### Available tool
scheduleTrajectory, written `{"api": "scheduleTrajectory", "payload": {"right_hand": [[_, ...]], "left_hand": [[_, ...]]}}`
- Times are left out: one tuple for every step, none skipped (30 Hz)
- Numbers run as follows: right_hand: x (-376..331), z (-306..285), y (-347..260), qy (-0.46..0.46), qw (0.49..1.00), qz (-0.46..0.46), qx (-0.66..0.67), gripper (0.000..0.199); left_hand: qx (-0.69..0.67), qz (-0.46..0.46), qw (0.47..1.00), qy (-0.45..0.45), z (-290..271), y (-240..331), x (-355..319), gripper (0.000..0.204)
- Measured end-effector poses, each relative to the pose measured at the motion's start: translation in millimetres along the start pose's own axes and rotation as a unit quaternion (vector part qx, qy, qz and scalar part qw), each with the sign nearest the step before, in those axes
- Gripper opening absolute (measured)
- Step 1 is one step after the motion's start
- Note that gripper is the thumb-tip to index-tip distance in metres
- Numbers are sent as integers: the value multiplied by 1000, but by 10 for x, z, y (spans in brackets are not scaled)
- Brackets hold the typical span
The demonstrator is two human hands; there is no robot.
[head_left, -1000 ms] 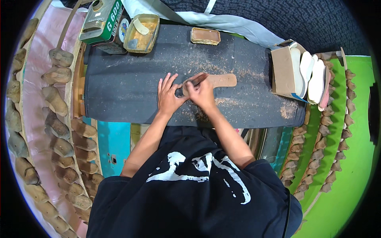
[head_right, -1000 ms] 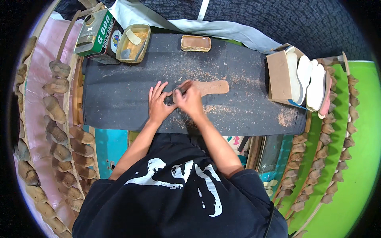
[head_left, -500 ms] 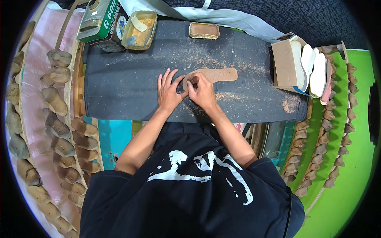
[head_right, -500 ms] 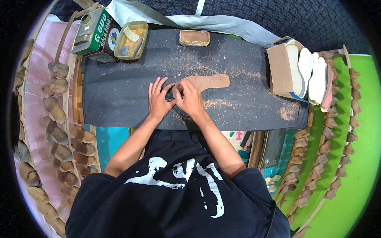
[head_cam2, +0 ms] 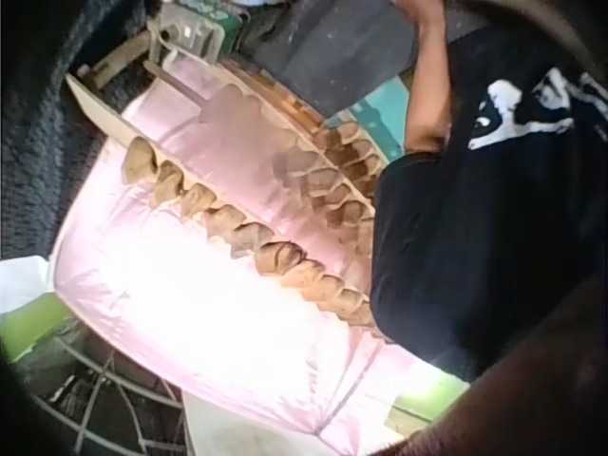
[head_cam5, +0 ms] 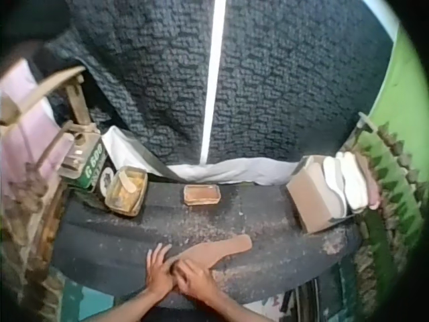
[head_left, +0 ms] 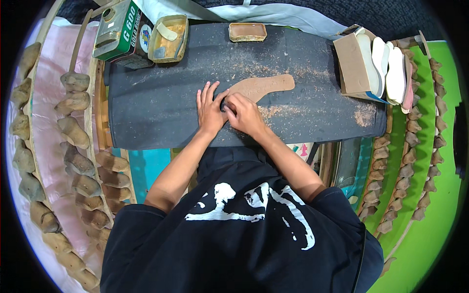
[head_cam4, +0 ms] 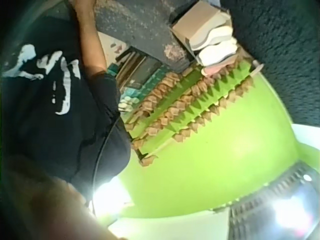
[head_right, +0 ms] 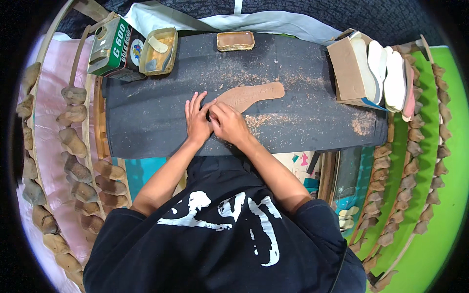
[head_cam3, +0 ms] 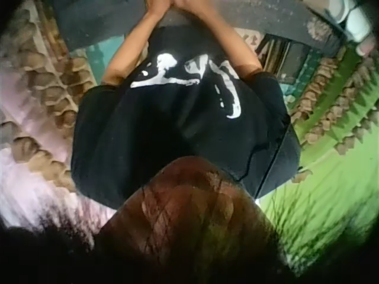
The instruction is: Applying glue to shoe insoles using a brush.
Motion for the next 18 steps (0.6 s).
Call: {"api": "scheduleTrajectory", "payload": {"right_hand": [[-47, -3, 64, -20, 999, 9, 34, 17], [-148, 13, 266, 22, 988, 88, 124, 20], [-79, -217, 266, -8, 993, 115, 29, 23], [-114, -349, 482, 16, 985, 169, 33, 22], [-146, -446, 691, 39, 973, 224, 37, 22], [-109, -606, 721, 74, 976, 204, -3, 21], [-57, -732, 716, 110, 976, 184, -45, 20], [-38, -757, 739, 169, 972, 160, -24, 17], [-58, -717, 714, 171, 972, 160, -25, 17], [-63, -614, 627, 159, 976, 143, -43, 16], [-73, -509, 534, 147, 979, 126, -62, 16], [-72, -413, 393, 124, 987, 78, -62, 16], [-105, -277, 313, 103, 991, 80, -21, 18], [-150, -224, 233, 100, 992, 69, -30, 16], [-151, -206, 193, 96, 993, 55, -40, 16], [-151, -254, 245, 110, 989, 94, -3, 16], [-169, -336, 333, 124, 983, 131, 35, 17], [-248, -448, 581, 137, 965, 215, 57, 23]], "left_hand": [[0, 5, 1000, 0, -43, 53, 26, 63], [-15, -14, 1000, -19, -75, 103, 32, 65], [-28, -38, 998, -36, -106, 128, 27, 66], [-32, -38, 998, -35, -124, 161, 41, 67], [-31, -37, 998, -34, -126, 167, 53, 67], [-28, -35, 999, -30, -123, 160, 46, 68], [-26, -30, 999, -28, -122, 168, 53, 68], [-26, -30, 999, -27, -128, 168, 52, 68], [-26, -31, 999, -29, -139, 174, 60, 68], [-27, -31, 999, -30, -144, 177, 75, 68], [-27, -27, 999, -30, -149, 192, 84, 68], [-30, -32, 999, -24, -158, 203, 85, 68], [-33, -36, 999, -18, -172, 211, 87, 68], [-33, -30, 999, -18, -165, 207, 68, 68], [-25, -33, 999, -15, -152, 188, 57, 69], [-16, -36, 999, -12, -136, 168, 55, 71], [-16, -31, 999, -9, -112, 155, 62, 71], [-16, -31, 999, -12, -117, 172, 60, 71]]}}
Point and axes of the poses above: each hand's wrist, its own x-axis towards the middle knuckle, its own z-axis out of the palm, y = z × x, the point moved 3 cm from there along x, towards the middle knuckle, and after that the axes turned 6 degrees about -z, right-handed, at the moved point
